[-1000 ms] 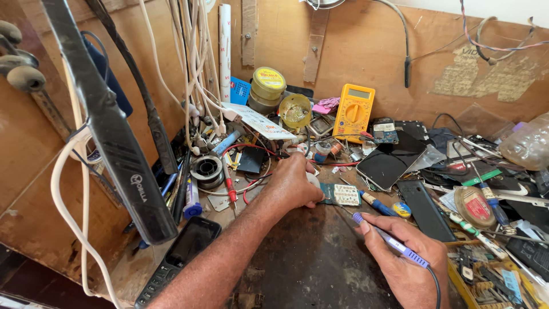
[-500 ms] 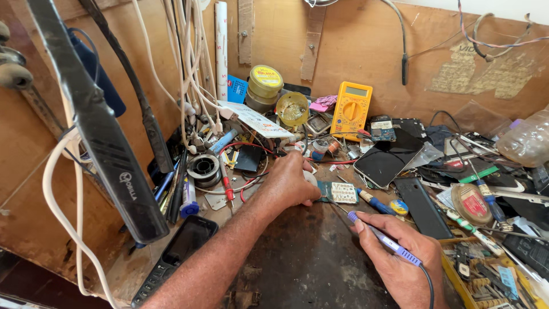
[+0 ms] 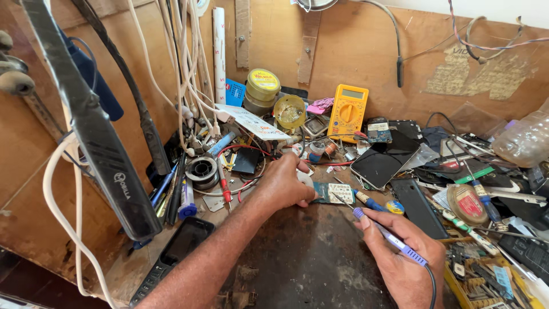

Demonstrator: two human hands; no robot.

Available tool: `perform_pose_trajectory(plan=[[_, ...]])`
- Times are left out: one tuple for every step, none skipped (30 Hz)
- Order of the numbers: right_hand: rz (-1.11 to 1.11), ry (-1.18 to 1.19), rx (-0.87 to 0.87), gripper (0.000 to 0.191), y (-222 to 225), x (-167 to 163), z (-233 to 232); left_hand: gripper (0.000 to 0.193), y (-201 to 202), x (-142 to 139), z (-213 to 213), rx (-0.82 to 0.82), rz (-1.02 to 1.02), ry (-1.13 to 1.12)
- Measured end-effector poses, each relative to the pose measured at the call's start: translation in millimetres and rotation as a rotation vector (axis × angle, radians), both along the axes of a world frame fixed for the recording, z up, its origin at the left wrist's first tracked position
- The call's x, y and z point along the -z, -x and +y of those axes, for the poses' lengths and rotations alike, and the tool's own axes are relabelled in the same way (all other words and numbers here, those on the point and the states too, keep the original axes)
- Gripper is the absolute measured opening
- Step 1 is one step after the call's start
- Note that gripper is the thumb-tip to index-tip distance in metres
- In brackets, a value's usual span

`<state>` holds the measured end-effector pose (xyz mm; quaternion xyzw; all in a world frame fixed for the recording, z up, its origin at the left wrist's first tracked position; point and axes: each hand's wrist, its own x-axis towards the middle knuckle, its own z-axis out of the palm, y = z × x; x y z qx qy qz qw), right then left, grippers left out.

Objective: The person works at a cluttered electronics repair bench, holding a small circuit board steady with one hand while touching its components with a soldering iron held in the other hand. They reposition the board and the iron repeatedly, at one point reaching for a small container, and continue soldering different spots on the board through the clip.

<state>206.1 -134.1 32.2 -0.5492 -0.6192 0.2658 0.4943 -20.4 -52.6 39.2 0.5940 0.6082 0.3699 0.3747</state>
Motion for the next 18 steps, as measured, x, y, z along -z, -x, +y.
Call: perform_pose_trajectory(plan=[[0.019,-0.008,-0.016,0.022,0.0,0.5,0.6,0.056,-0.7,-1.0,-0.7,0.004,0.021,-0.005],[0.038,-0.014,-0.03,0.022,0.3,1.2,1.1,0.055,-1.0,-2.2,-0.9,-0.001,0.072,-0.013],[0.055,-0.022,-0.043,0.022,-0.3,1.4,1.3,0.053,-1.8,-3.8,0.1,-0.005,0.12,-0.022],[0.034,-0.03,-0.034,0.022,-1.0,1.3,1.8,0.052,-2.2,-5.5,2.1,-0.01,0.17,-0.033],[0.014,-0.035,-0.027,0.022,-1.6,1.5,1.7,0.051,-2.5,-6.9,3.6,-0.013,0.189,-0.037],[-0.004,-0.038,-0.019,0.023,-1.6,1.9,1.3,0.05,-3.1,-7.8,5.5,-0.015,0.21,-0.04],[0.01,-0.025,-0.018,0.023,-1.5,2.2,1.5,0.049,-3.5,-8.3,7.2,-0.017,0.23,-0.042],[0.025,-0.011,-0.017,0.022,-1.0,2.4,2.0,0.05,-3.4,-8.5,9.1,-0.013,0.264,-0.098],[0.037,0.001,-0.015,0.022,-1.2,2.3,2.1,0.051,-4.2,-9.0,11.5,-0.008,0.296,-0.155],[0.052,-0.002,-0.018,0.023,-1.1,2.2,2.0,0.052,-5.0,-9.2,13.8,-0.002,0.328,-0.214],[0.067,-0.006,-0.023,0.023,-0.7,2.2,2.1,0.053,-6.1,-8.9,15.1,0.006,0.279,-0.162],[0.082,-0.009,-0.028,0.023,0.1,2.2,2.2,0.053,-7.4,-8.6,16.1,0.014,0.232,-0.109],[0.083,-0.012,-0.027,0.023,0.3,2.0,1.9,0.053,-8.4,-8.5,16.7,0.021,0.183,-0.058],[0.083,-0.015,-0.026,0.023,0.5,1.8,1.6,0.052,-8.6,-8.6,17.1,0.029,0.21,-0.073],[0.083,-0.017,-0.025,0.023,0.7,1.5,1.5,0.052,-8.7,-8.9,17.3,0.036,0.236,-0.088],[0.076,-0.008,-0.019,0.023,0.9,1.2,1.4,0.051,-8.6,-9.3,17.4,0.044,0.262,-0.103],[0.07,0.003,-0.013,0.023,0.6,0.8,0.7,0.052,-8.4,-9.9,17.1,0.047,0.261,-0.091],[0.064,0.014,-0.005,0.022,0.1,0.4,0.1,0.052,-8.2,-10.7,17.4,0.052,0.26,-0.079]])
